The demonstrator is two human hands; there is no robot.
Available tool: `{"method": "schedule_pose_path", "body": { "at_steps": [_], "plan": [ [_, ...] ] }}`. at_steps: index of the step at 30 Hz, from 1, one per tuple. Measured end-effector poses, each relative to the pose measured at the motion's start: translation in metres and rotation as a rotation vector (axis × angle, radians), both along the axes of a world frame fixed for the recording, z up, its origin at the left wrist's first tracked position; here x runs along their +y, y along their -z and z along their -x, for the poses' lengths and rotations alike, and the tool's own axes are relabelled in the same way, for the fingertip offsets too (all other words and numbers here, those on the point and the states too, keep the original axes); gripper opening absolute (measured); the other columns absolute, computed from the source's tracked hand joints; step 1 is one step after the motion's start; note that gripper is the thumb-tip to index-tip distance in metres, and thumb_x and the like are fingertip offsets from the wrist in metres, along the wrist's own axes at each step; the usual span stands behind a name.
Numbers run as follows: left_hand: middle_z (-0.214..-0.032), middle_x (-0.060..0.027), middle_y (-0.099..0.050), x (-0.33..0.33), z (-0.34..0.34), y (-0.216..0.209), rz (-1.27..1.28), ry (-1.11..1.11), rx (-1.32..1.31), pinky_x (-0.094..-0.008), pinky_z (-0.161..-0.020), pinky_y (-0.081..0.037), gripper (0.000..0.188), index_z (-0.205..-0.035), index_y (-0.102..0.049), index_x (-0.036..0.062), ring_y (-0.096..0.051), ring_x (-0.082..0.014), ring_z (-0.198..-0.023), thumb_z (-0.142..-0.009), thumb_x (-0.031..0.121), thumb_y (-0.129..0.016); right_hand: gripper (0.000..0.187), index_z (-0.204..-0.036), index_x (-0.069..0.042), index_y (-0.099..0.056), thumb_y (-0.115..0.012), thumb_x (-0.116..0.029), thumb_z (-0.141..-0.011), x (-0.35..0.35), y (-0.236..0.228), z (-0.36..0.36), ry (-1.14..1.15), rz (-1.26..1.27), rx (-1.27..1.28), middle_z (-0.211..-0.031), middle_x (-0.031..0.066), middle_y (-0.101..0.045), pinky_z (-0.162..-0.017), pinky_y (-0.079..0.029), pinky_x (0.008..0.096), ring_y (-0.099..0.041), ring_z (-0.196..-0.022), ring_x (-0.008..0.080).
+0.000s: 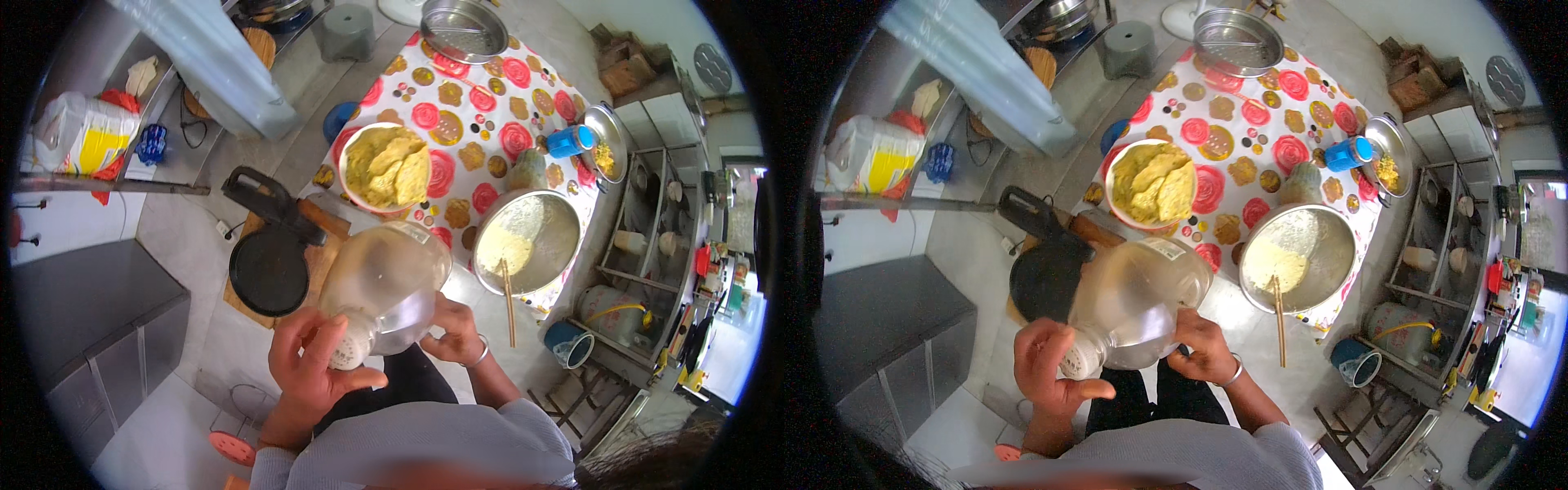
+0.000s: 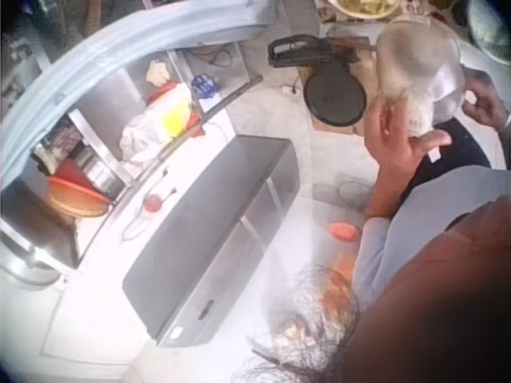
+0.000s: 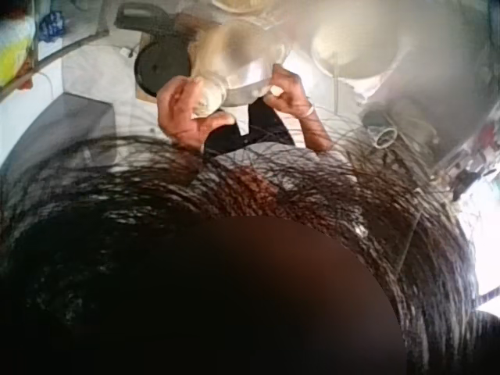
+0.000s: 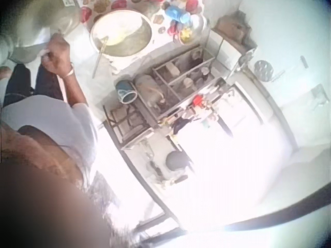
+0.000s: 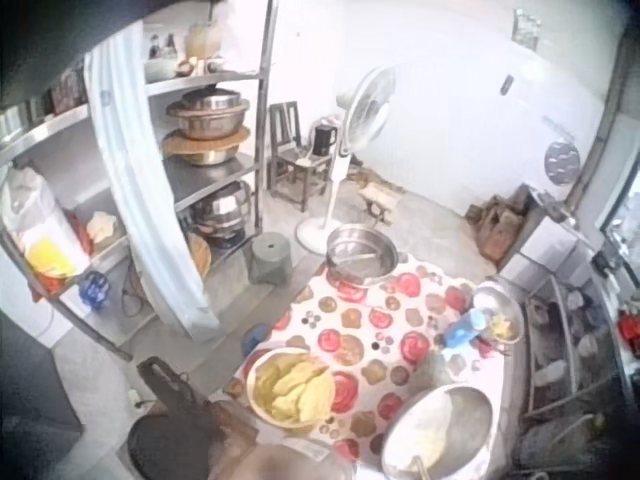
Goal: The person cooks a pancake in an electric griddle. They remove a finished pancake, pour oil into the griddle, and then scoop batter from a metal bowl to spread it evenly across the cooking surface using a wooden spatula.
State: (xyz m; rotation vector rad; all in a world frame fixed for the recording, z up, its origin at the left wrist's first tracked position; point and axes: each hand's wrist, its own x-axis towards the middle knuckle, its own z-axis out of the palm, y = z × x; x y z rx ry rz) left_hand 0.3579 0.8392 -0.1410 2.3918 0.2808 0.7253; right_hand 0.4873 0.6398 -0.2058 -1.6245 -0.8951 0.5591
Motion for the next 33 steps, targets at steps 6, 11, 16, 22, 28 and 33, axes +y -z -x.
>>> {"method": "schedule_pose_path", "body": {
  "at_steps": [6,11,16,22,28,33],
  "plan": [
    [-0.103,-0.0064,-0.05,-0.025,-0.042,-0.007,0.404,-0.163,-0.195,-0.0216,-0.058,-0.036,0.108,-0.132,-0.039,-0.0036,-0.043,-0.0092,-0.07,-0.059,0.068,-0.073,0.014,-0.088,0.0,-0.065,-0.062,-0.004,-0.076,-0.021,-0.038,-0.077,0.492,-0.107,0.166,-0.083,0.0022,-0.064,-0.068,-0.046,0.0266,-0.057,-0.076,0.0103],
    [-0.122,-0.0144,-0.05,-0.043,0.003,0.077,0.551,-0.179,0.083,-0.023,-0.058,-0.042,0.058,-0.121,-0.051,0.0009,-0.051,-0.0145,-0.072,-0.072,0.024,-0.073,0.011,-0.089,-0.001,-0.061,-0.064,-0.008,-0.08,0.015,-0.003,-0.18,0.823,-0.207,0.018,-0.079,-0.0034,-0.058,-0.059,-0.04,0.0208,-0.049,-0.068,0.0054],
    [-0.108,-0.0132,-0.056,-0.094,0.093,0.174,0.607,-0.226,0.528,-0.0287,-0.061,-0.048,0.032,-0.101,-0.058,0.0027,-0.055,-0.0199,-0.071,-0.073,0.012,-0.073,0.007,-0.085,-0.003,-0.062,-0.063,-0.002,-0.079,0.04,0.091,-0.269,0.904,-0.363,-0.013,-0.077,-0.0011,-0.06,-0.059,-0.041,0.0204,-0.051,-0.066,0.0054],
    [-0.093,-0.0138,-0.061,-0.127,0.167,0.225,0.624,-0.276,0.631,-0.034,-0.063,-0.049,0.023,-0.092,-0.06,0.0021,-0.058,-0.0232,-0.069,-0.076,0.015,-0.072,0.008,-0.08,-0.001,-0.06,-0.061,0.005,-0.075,0.059,0.163,-0.288,1.107,-0.496,-0.029,-0.079,0.0028,-0.063,-0.065,-0.047,0.0243,-0.057,-0.069,0.0108],
    [-0.086,-0.0134,-0.063,-0.139,0.189,0.236,0.635,-0.361,0.728,-0.0374,-0.069,-0.049,0.021,-0.089,-0.062,0.0028,-0.059,-0.027,-0.072,-0.077,0.017,-0.071,0.023,-0.096,0.003,-0.056,-0.07,-0.003,-0.078,0.067,0.166,-0.246,1.175,-0.265,0.053,-0.095,0.0078,-0.062,-0.069,-0.048,0.0256,-0.058,-0.08,0.0131],
    [-0.087,-0.0142,-0.063,-0.152,0.227,0.256,0.602,-0.389,0.786,-0.039,-0.071,-0.049,0.022,-0.09,-0.062,0.0032,-0.06,-0.0296,-0.077,-0.077,0.019,-0.072,0.014,-0.093,0.0,-0.055,-0.063,0.001,-0.081,0.064,0.115,-0.108,0.954,-0.16,-0.114,-0.079,0.0048,-0.059,-0.063,-0.047,0.029,-0.054,-0.069,0.0138]
  ]
}}
